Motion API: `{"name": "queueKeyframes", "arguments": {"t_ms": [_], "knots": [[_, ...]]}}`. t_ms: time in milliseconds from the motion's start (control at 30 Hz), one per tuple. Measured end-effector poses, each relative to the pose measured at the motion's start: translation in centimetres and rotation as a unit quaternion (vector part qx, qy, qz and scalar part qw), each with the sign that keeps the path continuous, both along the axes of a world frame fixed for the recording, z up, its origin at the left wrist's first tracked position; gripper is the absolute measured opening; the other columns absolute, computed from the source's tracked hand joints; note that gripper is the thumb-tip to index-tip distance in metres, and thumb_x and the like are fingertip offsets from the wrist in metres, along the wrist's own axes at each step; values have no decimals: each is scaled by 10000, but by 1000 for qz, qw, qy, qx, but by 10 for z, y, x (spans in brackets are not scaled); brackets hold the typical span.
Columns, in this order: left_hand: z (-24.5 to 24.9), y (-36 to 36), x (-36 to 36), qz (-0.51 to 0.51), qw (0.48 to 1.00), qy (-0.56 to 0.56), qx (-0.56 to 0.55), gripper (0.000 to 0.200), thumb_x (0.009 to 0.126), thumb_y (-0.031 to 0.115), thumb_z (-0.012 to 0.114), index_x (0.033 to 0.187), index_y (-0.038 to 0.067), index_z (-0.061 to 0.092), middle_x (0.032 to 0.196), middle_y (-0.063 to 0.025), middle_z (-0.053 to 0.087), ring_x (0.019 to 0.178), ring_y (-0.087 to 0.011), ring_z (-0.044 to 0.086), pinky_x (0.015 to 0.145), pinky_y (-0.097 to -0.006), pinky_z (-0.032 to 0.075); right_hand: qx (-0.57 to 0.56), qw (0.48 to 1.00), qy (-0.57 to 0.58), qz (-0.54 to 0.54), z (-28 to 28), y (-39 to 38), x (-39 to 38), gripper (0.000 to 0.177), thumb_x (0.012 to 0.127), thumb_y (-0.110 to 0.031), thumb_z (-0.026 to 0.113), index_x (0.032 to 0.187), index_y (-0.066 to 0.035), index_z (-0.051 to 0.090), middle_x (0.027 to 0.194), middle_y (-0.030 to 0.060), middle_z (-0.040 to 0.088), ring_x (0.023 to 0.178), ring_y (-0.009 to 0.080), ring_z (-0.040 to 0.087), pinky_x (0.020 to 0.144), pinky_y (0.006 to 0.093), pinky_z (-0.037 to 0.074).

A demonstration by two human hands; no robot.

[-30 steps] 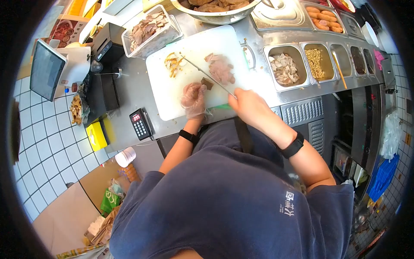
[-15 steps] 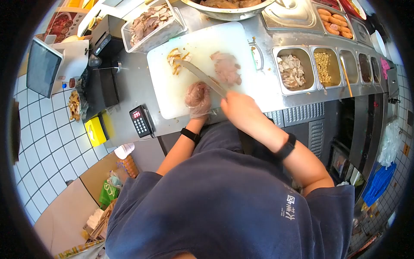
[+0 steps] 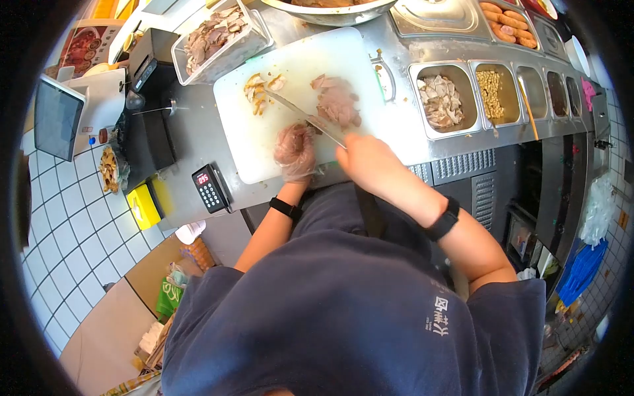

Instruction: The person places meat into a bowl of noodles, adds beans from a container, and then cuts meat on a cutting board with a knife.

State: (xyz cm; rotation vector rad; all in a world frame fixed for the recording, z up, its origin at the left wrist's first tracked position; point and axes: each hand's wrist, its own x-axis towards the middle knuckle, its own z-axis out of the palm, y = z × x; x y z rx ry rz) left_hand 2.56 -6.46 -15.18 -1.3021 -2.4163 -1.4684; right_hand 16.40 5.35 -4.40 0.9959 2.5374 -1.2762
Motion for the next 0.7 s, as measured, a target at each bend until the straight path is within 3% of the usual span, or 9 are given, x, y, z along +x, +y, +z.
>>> {"name": "queueKeyframes", "arguments": {"t_ms": [233,533,700], "knots": [[-1,-3,0,-8,1000,5,-18,93,755,15,647,840,28,612,900,-152,639,848,-335,616,749,-398,495,18,998,54,-19,-31,1,-30,334,922,-276,477,831,38,543,725,274,594,729,466,579,674,508,457],[-8,-1,0,-6,1000,8,14,69,773,21,654,811,24,596,891,-160,631,846,-337,615,742,-399,493,-26,1000,9,0,14,4,4,338,929,-285,476,835,33,544,708,279,590,710,468,578,643,496,456],[-5,0,0,-1,999,41,7,72,778,18,649,823,18,592,910,-160,625,830,-331,616,710,-391,500,14,1000,-18,8,19,-10,0,313,931,-273,476,848,25,528,694,274,593,705,465,584,645,516,461]]}}
